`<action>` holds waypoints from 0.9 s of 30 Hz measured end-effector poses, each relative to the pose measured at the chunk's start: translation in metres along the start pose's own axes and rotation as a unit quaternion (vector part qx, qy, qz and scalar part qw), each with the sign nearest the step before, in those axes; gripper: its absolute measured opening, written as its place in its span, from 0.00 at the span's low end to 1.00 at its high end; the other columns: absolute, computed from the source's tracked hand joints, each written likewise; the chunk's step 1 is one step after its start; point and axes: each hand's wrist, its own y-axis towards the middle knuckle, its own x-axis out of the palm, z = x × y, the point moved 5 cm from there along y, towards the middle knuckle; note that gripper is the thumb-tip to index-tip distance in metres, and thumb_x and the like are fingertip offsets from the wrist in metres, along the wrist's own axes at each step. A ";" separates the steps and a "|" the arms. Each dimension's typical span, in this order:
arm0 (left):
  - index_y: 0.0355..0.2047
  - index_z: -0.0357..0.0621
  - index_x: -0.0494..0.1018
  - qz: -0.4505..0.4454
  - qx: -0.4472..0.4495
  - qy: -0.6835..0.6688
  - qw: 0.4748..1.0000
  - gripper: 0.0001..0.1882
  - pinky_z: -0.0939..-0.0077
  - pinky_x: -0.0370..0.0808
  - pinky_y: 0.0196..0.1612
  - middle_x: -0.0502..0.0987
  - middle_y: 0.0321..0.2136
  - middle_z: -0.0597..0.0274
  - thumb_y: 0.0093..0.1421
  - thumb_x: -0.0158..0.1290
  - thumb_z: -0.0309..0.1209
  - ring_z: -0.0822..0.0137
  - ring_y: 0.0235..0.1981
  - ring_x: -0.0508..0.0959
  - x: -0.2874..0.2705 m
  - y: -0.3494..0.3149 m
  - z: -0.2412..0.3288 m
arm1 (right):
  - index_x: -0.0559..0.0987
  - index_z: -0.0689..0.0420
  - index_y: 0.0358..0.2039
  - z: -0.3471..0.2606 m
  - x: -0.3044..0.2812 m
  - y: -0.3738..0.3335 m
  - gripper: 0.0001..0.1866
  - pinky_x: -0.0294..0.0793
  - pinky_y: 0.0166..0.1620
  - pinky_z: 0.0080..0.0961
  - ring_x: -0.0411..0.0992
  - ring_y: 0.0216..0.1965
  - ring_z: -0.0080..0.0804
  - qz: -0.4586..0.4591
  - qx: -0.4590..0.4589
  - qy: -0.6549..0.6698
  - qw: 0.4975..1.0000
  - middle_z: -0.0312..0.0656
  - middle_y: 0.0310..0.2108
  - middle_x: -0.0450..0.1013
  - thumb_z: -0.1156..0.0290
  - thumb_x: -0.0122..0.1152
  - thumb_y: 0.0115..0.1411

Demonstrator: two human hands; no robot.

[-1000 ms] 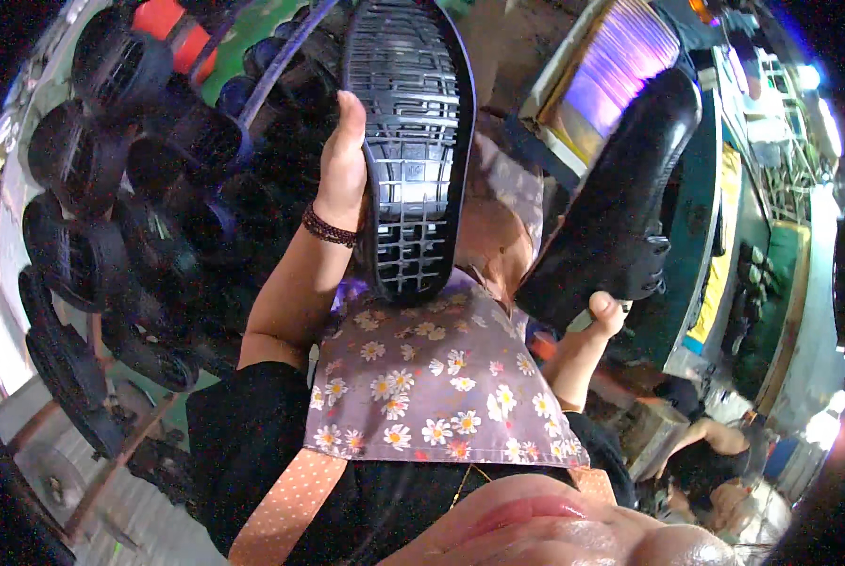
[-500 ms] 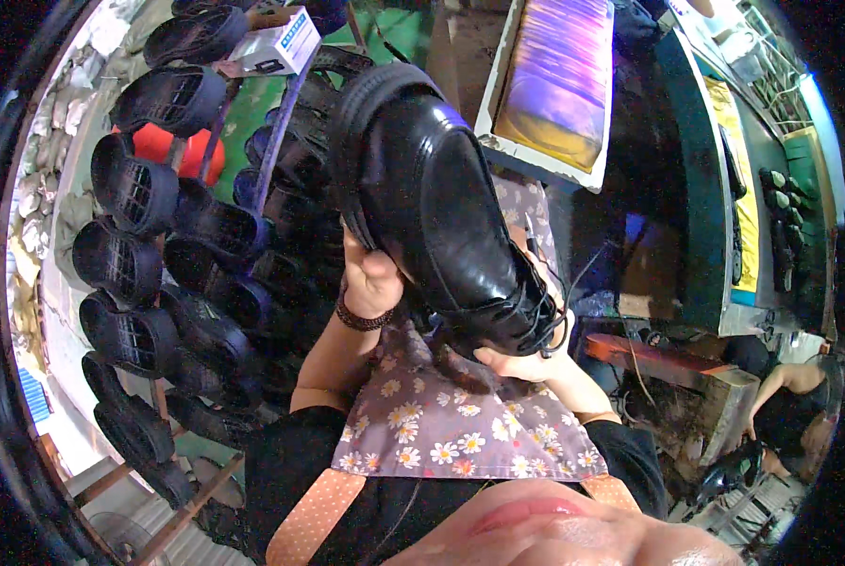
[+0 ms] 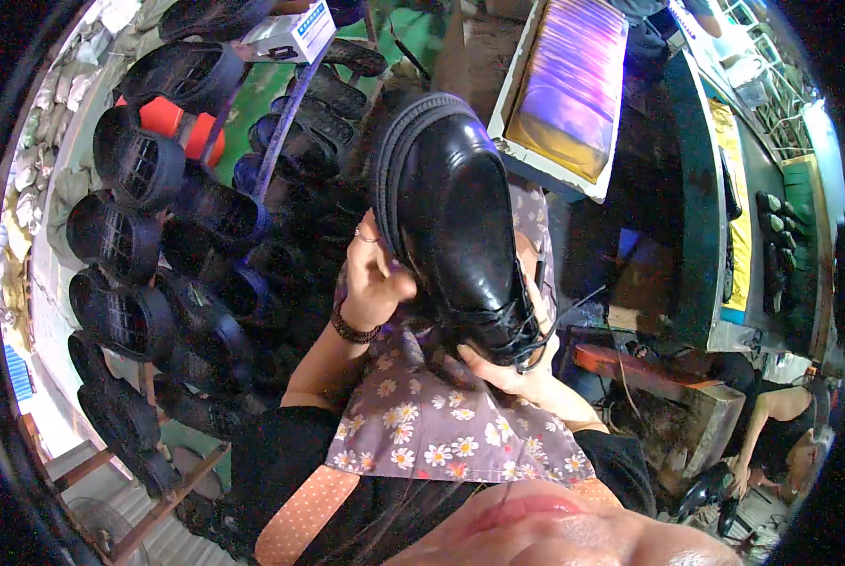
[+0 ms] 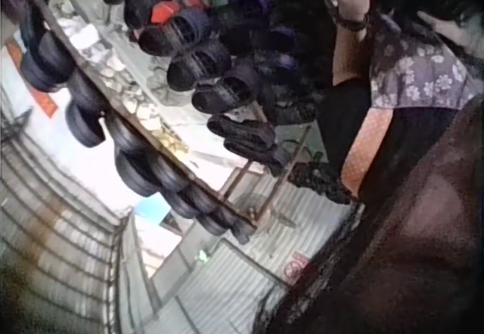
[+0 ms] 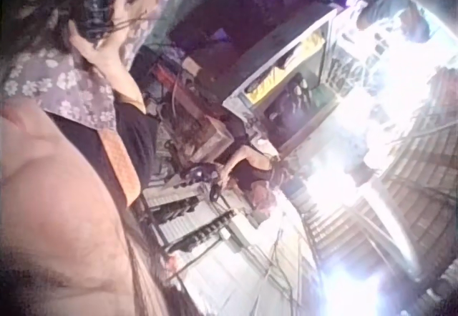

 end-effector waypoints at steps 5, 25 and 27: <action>0.59 0.38 0.53 0.045 -0.109 0.048 0.992 0.45 0.68 0.68 0.56 0.68 0.52 0.54 0.45 0.69 0.26 0.63 0.52 0.71 0.026 0.013 0.012 | 0.54 0.55 0.65 0.020 0.008 -0.019 0.54 0.57 0.62 0.44 0.53 0.65 0.59 0.048 0.020 0.036 0.998 0.70 0.63 0.48 0.65 0.76 0.40; 0.59 0.35 0.58 -0.223 -0.181 0.085 0.954 0.46 0.70 0.65 0.57 0.70 0.52 0.55 0.43 0.70 0.35 0.65 0.55 0.69 0.081 0.018 -0.022 | 0.73 0.64 0.49 -0.067 -0.113 0.073 0.38 0.71 0.52 0.29 0.74 0.46 0.33 -0.090 -0.027 -0.071 0.993 0.45 0.43 0.74 0.68 0.79 0.35; 0.60 0.36 0.56 -0.236 -0.260 -0.046 0.935 0.46 0.68 0.62 0.60 0.68 0.54 0.55 0.46 0.68 0.39 0.65 0.56 0.68 0.079 0.023 -0.036 | 0.73 0.63 0.48 -0.060 -0.121 0.062 0.40 0.71 0.52 0.30 0.74 0.45 0.33 -0.017 0.025 -0.067 0.997 0.43 0.43 0.74 0.67 0.81 0.31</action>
